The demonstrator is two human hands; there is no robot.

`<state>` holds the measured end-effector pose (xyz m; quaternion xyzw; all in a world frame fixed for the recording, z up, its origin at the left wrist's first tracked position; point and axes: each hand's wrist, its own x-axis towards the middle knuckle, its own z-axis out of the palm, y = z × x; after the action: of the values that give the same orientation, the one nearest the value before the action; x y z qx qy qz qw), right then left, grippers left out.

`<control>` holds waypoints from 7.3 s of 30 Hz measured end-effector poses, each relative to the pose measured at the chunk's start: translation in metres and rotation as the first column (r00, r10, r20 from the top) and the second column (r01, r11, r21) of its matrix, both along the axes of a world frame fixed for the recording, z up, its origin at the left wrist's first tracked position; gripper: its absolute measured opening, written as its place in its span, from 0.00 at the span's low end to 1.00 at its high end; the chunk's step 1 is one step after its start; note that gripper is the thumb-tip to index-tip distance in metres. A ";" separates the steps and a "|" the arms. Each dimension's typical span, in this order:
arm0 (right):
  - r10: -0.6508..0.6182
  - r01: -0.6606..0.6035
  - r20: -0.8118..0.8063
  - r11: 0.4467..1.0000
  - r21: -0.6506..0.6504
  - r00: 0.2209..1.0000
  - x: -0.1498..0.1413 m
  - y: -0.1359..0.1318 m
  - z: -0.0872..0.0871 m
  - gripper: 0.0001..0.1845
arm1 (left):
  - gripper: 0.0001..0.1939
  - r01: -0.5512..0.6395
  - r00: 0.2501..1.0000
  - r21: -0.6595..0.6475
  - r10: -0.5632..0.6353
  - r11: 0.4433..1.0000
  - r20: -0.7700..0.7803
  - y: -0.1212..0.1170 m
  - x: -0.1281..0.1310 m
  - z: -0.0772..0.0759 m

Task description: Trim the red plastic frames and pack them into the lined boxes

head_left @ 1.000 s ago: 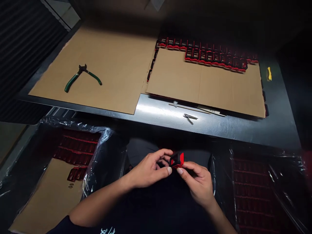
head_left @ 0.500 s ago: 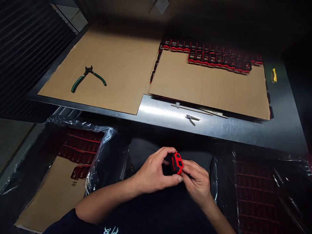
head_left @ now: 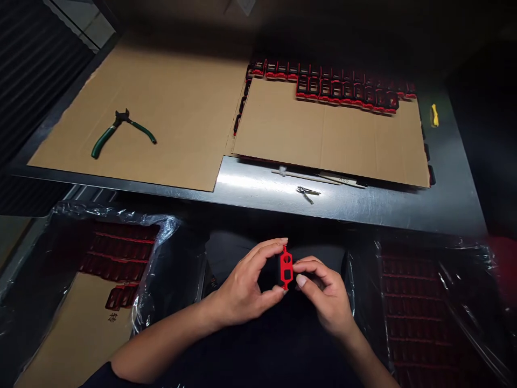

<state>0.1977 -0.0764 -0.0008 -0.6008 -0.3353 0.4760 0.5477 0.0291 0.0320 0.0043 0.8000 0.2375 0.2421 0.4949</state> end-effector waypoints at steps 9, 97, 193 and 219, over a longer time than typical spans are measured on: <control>0.013 -0.042 -0.338 0.996 -0.079 0.941 -0.004 0.001 -0.006 0.13 | 0.39 0.079 0.995 0.011 -0.078 0.997 -0.066 -0.001 -0.003 -0.002; 0.050 -0.171 -0.686 0.979 -0.110 0.726 0.004 0.016 0.014 0.18 | 0.45 -0.007 0.997 -0.169 0.019 0.986 0.069 -0.003 -0.013 -0.019; -0.051 -0.188 0.829 0.964 0.186 0.557 0.035 0.010 0.025 0.09 | 0.39 0.115 0.893 -0.576 0.170 0.809 0.416 -0.012 -0.022 -0.039; 0.334 -0.296 0.176 0.932 -0.211 0.926 -0.017 0.032 0.029 0.09 | 0.36 0.011 0.909 0.169 -0.080 0.986 0.409 -0.005 -0.025 -0.030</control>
<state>0.1812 -0.0441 0.0282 -0.6328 -0.4387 0.5207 0.3689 0.0045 0.0269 -0.0258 0.7736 0.0879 0.4131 0.4724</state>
